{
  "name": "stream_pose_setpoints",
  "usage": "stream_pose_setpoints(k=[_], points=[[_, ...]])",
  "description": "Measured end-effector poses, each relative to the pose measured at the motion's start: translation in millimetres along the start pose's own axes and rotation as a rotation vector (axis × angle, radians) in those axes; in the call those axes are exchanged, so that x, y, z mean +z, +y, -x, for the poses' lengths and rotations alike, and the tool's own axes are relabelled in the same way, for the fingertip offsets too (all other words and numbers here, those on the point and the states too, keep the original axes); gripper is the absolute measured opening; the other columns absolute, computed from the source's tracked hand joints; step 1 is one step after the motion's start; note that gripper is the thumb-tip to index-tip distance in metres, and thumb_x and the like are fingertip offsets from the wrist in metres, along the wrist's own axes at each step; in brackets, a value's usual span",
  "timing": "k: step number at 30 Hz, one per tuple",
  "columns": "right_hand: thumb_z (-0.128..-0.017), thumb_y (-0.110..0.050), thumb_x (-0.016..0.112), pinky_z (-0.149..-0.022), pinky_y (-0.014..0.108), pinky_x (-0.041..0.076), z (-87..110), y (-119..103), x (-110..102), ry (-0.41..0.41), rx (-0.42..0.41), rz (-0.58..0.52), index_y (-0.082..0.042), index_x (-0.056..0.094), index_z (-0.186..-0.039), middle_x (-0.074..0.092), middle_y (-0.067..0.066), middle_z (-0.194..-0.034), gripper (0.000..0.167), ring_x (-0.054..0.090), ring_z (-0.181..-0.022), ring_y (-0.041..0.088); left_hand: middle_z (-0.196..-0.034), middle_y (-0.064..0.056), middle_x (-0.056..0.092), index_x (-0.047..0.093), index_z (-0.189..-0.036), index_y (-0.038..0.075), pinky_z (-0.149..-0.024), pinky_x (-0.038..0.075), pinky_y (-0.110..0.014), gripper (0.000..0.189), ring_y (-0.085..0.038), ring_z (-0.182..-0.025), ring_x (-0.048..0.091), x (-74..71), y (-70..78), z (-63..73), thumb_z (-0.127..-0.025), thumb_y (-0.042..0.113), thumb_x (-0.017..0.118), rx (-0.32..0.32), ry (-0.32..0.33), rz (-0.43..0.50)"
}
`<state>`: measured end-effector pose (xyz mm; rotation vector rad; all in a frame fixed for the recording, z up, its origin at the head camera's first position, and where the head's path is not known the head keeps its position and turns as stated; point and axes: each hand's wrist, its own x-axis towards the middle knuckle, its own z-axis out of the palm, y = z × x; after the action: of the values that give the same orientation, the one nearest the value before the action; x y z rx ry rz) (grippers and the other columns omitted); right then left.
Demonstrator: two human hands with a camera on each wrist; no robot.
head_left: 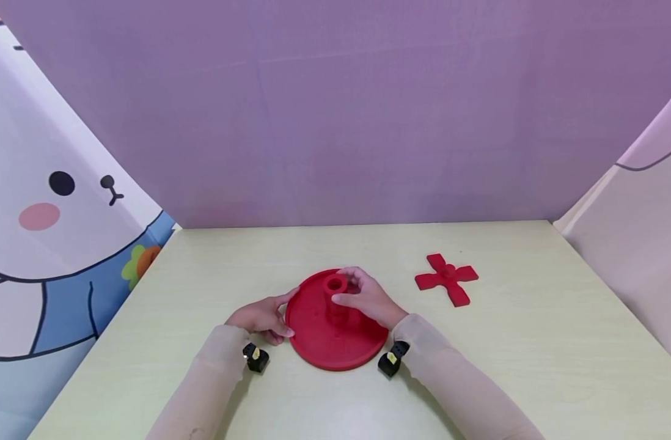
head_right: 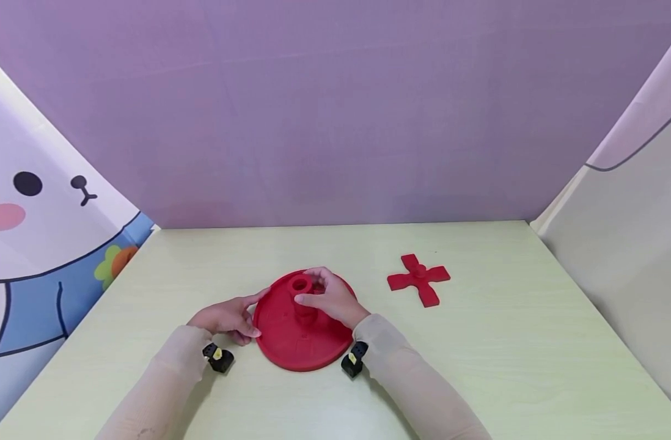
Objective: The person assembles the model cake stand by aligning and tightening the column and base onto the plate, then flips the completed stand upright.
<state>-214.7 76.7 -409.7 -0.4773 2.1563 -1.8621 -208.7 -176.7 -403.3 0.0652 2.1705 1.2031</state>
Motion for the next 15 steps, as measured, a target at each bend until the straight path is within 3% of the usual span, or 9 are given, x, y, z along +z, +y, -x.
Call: stream_pose_setpoints(k=[5, 12, 15], points=[[-0.086, -0.008, 0.07, -0.084, 0.036, 0.053, 2.7, 1.0, -1.3, -0.022, -0.013, 0.037, -0.004, 0.046, -0.139, 0.057, 0.012, -0.121, 0.058, 0.054, -0.11, 0.027, -0.066, -0.009, 0.058, 0.021, -0.154, 0.02, -0.058, 0.053, -0.026, 0.094, -0.015, -0.052, 0.053, 1.0, 1.7, 0.6, -0.08, 0.001, 0.075, 0.002, 0.003, -0.01], [-0.083, -0.011, 0.074, -0.082, 0.035, 0.054, 2.4, -1.8, 0.1, 0.003, -0.016, 0.078, -0.005, 0.053, -0.127, 0.06, 0.009, -0.115, 0.049, 0.056, -0.105, 0.025, -0.065, -0.009, 0.057, 0.02, -0.154, 0.022, -0.057, 0.052, -0.025, 0.094, -0.015, -0.052, 0.052, -0.4, 0.9, -0.6, -0.08, 0.002, 0.075, -0.002, 0.0, 0.005], [-0.084, -0.012, 0.073, -0.084, 0.036, 0.054, 1.8, -2.1, -0.1, -0.005, -0.015, 0.077, -0.004, 0.048, -0.133, 0.058, 0.011, -0.119, 0.055, 0.055, -0.109, 0.026, -0.066, -0.009, 0.058, 0.02, -0.154, 0.022, -0.058, 0.052, -0.026, 0.094, -0.015, -0.053, 0.053, -0.4, 0.9, -0.8, -0.08, 0.003, 0.075, -0.002, -0.001, -0.003]])
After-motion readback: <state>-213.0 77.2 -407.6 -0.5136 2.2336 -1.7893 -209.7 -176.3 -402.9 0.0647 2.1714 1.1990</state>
